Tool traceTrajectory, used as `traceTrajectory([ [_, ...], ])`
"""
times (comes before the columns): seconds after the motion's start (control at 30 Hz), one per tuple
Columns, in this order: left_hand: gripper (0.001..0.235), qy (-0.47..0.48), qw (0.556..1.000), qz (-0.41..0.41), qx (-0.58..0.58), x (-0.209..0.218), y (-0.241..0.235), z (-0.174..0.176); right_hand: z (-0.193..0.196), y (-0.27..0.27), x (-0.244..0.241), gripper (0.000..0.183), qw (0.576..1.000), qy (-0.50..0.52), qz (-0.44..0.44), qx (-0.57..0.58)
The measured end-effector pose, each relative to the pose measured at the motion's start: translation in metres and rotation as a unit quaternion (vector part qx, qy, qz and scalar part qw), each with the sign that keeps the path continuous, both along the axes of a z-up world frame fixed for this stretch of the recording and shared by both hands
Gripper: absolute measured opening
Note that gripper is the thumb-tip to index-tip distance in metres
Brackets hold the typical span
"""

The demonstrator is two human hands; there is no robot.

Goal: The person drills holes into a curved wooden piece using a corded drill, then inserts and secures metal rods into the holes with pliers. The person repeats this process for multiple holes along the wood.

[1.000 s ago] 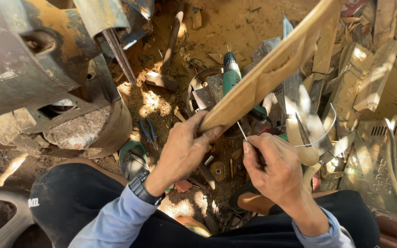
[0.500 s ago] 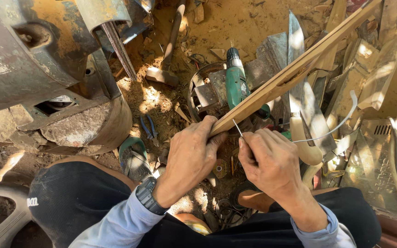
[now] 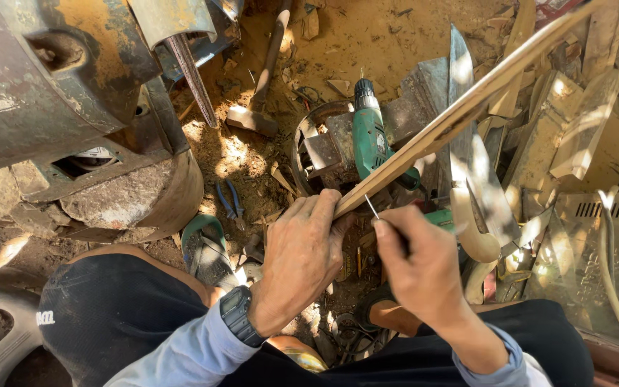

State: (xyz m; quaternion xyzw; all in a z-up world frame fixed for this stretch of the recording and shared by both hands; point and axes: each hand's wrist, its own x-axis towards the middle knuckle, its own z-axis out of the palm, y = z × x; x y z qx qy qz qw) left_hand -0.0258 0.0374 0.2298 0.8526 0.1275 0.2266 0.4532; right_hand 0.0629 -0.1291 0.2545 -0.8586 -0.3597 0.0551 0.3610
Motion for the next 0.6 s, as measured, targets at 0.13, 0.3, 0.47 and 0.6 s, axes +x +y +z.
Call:
traceTrajectory([
  [0.13, 0.02, 0.019, 1.0, 0.003, 0.021, -0.003, 0.004, 0.002, -0.009, 0.002, 0.005, 0.014, 0.966, -0.239, 0.096, -0.027],
  [0.3, 0.014, 0.066, 0.997, -0.025, -0.01, -0.003, -0.001, 0.005, -0.011, -0.005, 0.011, 0.017, 0.764, 0.545, -0.028, 0.345],
  [0.47, 0.02, 0.025, 1.0, -0.009, 0.013, -0.006, -0.008, 0.001, -0.017, 0.003, -0.007, 0.016, 0.996, -0.052, -0.045, 0.054],
  [0.6, 0.017, 0.064, 0.998, -0.01, 0.003, -0.005, -0.011, -0.004, -0.021, 0.01, -0.003, 0.019, 0.99, -0.129, -0.003, 0.053],
])
